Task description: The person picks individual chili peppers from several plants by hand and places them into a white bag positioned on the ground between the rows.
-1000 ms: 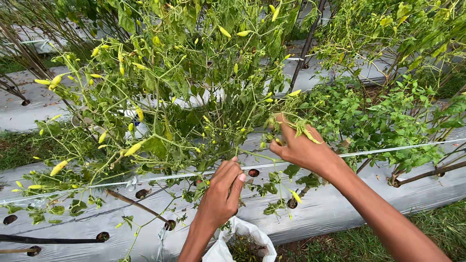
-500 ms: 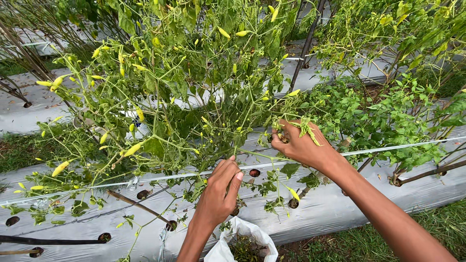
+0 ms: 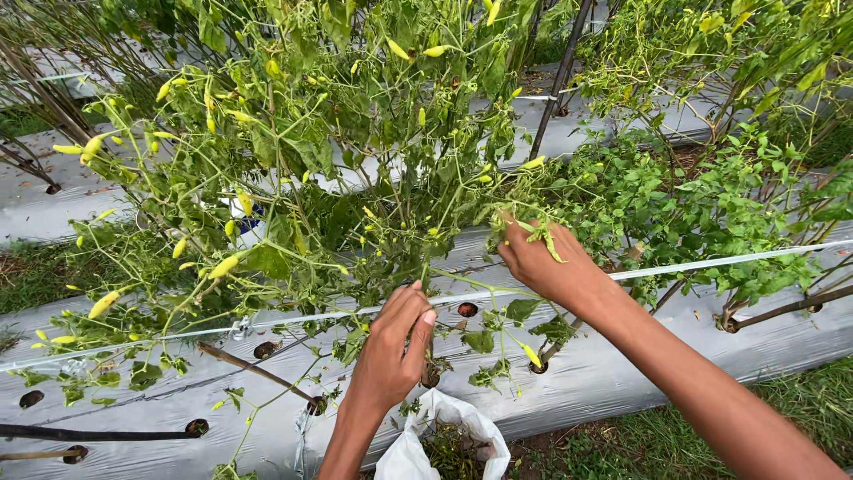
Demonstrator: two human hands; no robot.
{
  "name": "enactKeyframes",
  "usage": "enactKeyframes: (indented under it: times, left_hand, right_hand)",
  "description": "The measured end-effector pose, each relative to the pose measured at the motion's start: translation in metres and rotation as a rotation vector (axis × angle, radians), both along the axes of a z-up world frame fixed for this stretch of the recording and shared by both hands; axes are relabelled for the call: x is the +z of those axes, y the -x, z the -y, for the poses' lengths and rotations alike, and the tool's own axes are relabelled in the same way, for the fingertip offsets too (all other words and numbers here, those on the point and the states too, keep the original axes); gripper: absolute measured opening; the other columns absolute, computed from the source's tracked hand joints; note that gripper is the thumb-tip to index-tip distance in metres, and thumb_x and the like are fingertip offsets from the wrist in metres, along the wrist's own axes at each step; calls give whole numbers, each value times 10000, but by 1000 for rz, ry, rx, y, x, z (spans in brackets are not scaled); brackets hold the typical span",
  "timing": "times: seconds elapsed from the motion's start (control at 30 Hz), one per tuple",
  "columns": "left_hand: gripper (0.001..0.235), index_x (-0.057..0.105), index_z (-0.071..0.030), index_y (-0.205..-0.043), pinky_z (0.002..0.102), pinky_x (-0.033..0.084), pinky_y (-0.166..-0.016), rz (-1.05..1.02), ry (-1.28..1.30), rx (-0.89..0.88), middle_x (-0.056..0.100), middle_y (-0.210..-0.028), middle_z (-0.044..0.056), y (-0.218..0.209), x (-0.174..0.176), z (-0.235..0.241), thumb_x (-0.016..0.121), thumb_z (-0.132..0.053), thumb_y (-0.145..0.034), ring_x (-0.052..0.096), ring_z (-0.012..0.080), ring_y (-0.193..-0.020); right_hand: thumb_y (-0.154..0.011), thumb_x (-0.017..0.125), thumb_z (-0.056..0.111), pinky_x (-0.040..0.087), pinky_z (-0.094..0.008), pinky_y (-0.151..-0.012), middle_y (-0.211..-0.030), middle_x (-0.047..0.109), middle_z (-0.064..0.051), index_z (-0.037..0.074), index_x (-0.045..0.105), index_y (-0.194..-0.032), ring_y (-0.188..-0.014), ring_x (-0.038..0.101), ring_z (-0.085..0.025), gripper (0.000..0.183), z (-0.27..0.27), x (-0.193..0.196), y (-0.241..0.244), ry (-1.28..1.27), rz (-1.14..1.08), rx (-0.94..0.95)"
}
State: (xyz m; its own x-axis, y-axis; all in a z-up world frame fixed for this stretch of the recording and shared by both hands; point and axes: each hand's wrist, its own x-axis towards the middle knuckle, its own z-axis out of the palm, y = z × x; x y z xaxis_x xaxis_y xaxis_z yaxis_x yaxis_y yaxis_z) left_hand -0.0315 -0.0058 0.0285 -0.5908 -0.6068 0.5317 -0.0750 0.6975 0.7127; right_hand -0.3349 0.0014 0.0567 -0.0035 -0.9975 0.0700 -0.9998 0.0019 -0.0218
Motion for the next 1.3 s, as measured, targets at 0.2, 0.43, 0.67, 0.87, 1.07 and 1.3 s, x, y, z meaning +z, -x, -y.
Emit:
enactKeyframes:
  times: [0.2,0.43,0.67,0.87,1.07,1.3]
  left_hand:
    - [338,572,-50,-1000,547,429,-1258,37,-13,12,612,-966,114,-2,-7,-1,410,-253,-1215,684,398,-1383]
    - [321,611,-48,-961,581,462,-1267,-11,8,-3,619,-924,113,-1,-3,4,467,-210,-1198,712,343,-1079]
    - [268,712,34,-1046,708,393,-1307,-42,-5,54,762,-1129,264,-6,31,-7,499,-82,-1159,691,485,-1350]
    - [300,642,-5,-1287,574,356,-1406,-86,-17,69,609,-1569,190,-21,22,-8,415,-196,-1240,405,394,-1698]
    - [297,532,-7,-1437,614,338,-1466,-49,-18,68,474,-1733,212,-26,26,-11,436,-227,-1264,345,430,-1747]
    - [197,514,-7,-1423,621,515,-1439,-3,35,21,378,-1802,212,-30,23,-20,435,-128,-1290,279,472,-1777]
  right_hand:
    - [-1234,93,235,417,-451,-1024,-1123,423,-209,197,301,-1080,-924,408,-259,262,-1,-26,18,-329,-1075,132]
    - [-1108,520,277,479,-469,-671,-816,672,-174,135,654,-1311,-723,603,-343,282,-11,-18,6,176,-58,44]
    - [-1204,518,-28,613,-485,-672,-968,741,-300,-77,648,-1466,-731,729,-377,296,-51,66,1,432,616,-47]
    - [-1159,661,293,277,-191,-515,-733,430,37,99,613,-1192,-590,382,-52,203,-178,44,-49,602,1734,-40]
    - [-1195,562,283,350,-309,-486,-766,461,-34,39,680,-1235,-570,370,-138,274,-197,-209,-92,14,1988,-725]
    - [-1168,621,166,717,-458,-768,-1051,728,-177,115,581,-1403,-878,799,-308,243,-156,-381,-123,-53,1873,-1120]
